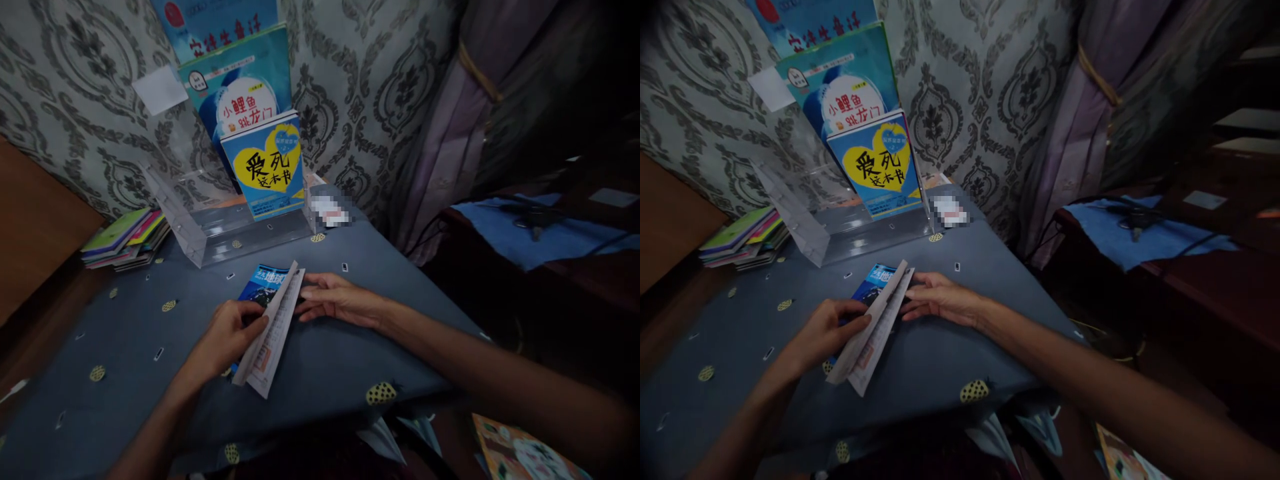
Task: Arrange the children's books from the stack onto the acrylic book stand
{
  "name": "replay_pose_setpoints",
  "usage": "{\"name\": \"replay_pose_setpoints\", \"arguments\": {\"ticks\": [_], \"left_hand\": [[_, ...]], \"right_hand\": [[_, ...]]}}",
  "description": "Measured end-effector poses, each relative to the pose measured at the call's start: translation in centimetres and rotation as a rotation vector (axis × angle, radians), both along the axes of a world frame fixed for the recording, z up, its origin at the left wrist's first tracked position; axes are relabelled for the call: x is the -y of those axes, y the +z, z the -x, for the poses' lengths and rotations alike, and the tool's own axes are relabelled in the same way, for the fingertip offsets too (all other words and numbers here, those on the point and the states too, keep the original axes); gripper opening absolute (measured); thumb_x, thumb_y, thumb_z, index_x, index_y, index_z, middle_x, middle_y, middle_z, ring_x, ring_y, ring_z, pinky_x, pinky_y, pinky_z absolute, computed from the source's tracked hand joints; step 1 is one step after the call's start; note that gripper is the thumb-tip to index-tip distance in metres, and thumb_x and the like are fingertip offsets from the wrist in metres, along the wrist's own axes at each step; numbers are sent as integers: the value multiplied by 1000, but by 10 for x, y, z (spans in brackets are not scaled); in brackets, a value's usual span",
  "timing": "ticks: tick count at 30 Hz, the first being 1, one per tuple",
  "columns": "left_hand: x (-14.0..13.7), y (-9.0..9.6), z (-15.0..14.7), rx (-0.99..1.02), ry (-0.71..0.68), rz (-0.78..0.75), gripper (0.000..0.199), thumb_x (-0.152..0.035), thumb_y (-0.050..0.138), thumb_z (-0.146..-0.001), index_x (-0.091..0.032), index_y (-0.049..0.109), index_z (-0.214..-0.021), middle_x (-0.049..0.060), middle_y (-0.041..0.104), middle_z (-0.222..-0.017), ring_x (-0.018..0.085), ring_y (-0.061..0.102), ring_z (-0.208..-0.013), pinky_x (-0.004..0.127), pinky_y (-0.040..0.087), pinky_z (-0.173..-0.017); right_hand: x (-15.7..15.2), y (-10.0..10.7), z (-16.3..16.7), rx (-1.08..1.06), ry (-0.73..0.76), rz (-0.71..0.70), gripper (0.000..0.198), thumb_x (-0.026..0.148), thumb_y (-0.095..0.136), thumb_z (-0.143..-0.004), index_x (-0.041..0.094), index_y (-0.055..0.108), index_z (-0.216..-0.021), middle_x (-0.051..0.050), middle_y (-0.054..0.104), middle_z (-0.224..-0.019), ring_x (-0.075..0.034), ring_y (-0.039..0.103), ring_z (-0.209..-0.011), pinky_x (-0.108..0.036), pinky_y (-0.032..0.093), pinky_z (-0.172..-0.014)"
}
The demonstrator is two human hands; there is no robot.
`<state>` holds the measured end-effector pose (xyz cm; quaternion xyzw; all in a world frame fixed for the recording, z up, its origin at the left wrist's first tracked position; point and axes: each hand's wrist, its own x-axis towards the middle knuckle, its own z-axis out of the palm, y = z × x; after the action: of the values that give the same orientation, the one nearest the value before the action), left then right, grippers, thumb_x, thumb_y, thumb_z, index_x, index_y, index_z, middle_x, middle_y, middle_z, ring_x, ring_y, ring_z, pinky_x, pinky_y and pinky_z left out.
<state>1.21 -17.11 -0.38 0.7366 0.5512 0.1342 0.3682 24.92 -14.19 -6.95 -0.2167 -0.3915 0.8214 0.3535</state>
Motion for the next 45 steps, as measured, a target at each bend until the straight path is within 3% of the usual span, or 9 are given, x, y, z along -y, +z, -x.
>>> {"name": "replay_pose_setpoints", "arguments": {"ticks": [10, 18, 21, 26, 31, 36, 40, 45], "left_hand": [[1, 2, 1, -56, -11, -78, 35, -43, 53, -83, -19, 78, -87, 5, 76, -81, 21, 66, -73, 31, 47, -68], [23, -13, -21, -145, -61, -272, 24, -32, 55, -91, -22, 77, -88, 6, 76, -87, 22, 69, -79, 32, 49, -75], [12, -17, -8, -164, -23, -310, 24, -36, 55, -93, -24, 75, -95, 6, 76, -96, 23, 70, -86, 33, 50, -80], [-29, -29, 30, -224, 157, -397, 35, -38, 54, -89, -20, 69, -114, 10, 73, -115, 30, 67, -108, 42, 49, -96], [-64, -36, 48, 30, 221, -202, 41, -43, 60, -81, -14, 70, -108, 11, 76, -103, 28, 70, -95, 37, 52, -85], [-66, -42, 38, 463, 356, 92, 42, -53, 72, -74, -15, 71, -92, 4, 75, -82, 21, 69, -79, 29, 54, -71], [-60, -54, 19, 868, 460, 322, 35, -42, 81, -71, -15, 70, -90, 3, 75, -77, 17, 70, -68, 29, 57, -70], [-57, -59, 4, 1055, 486, 374, 18, -29, 77, -79, -17, 69, -90, 1, 76, -83, 17, 72, -76, 29, 59, -77]], "right_hand": [[1, 1, -1, 32, -6, -22, 62, 28, 84, -77, 12, 58, -131, -13, 75, -111, -19, 74, -95, -28, 61, -83], [-1, -8, 2, 68, -89, 11, 45, 32, 83, -79, 14, 65, -117, -9, 76, -102, -14, 73, -80, -25, 62, -74], [-3, -12, 4, 76, -119, 16, 36, 30, 81, -83, 14, 67, -112, -7, 76, -95, -13, 73, -78, -23, 61, -72], [-5, -13, 8, 125, -176, 43, 23, 29, 77, -87, 15, 69, -104, -6, 76, -89, -11, 71, -72, -20, 60, -67], [-4, -8, 11, 142, -215, 78, 17, 24, 78, -85, 16, 70, -98, -5, 76, -86, -11, 70, -69, -21, 60, -64], [-9, -9, 7, 103, -248, 97, 16, 26, 78, -85, 18, 69, -95, -5, 76, -91, -13, 70, -71, -23, 60, -62], [-20, -9, 5, 83, -349, 147, 11, 27, 76, -87, 19, 68, -88, -2, 74, -81, -11, 68, -68, -21, 57, -59], [-42, -10, 2, 82, -388, 169, 16, 25, 80, -82, 18, 66, -81, 1, 67, -70, -9, 59, -58, -17, 48, -48]]}}
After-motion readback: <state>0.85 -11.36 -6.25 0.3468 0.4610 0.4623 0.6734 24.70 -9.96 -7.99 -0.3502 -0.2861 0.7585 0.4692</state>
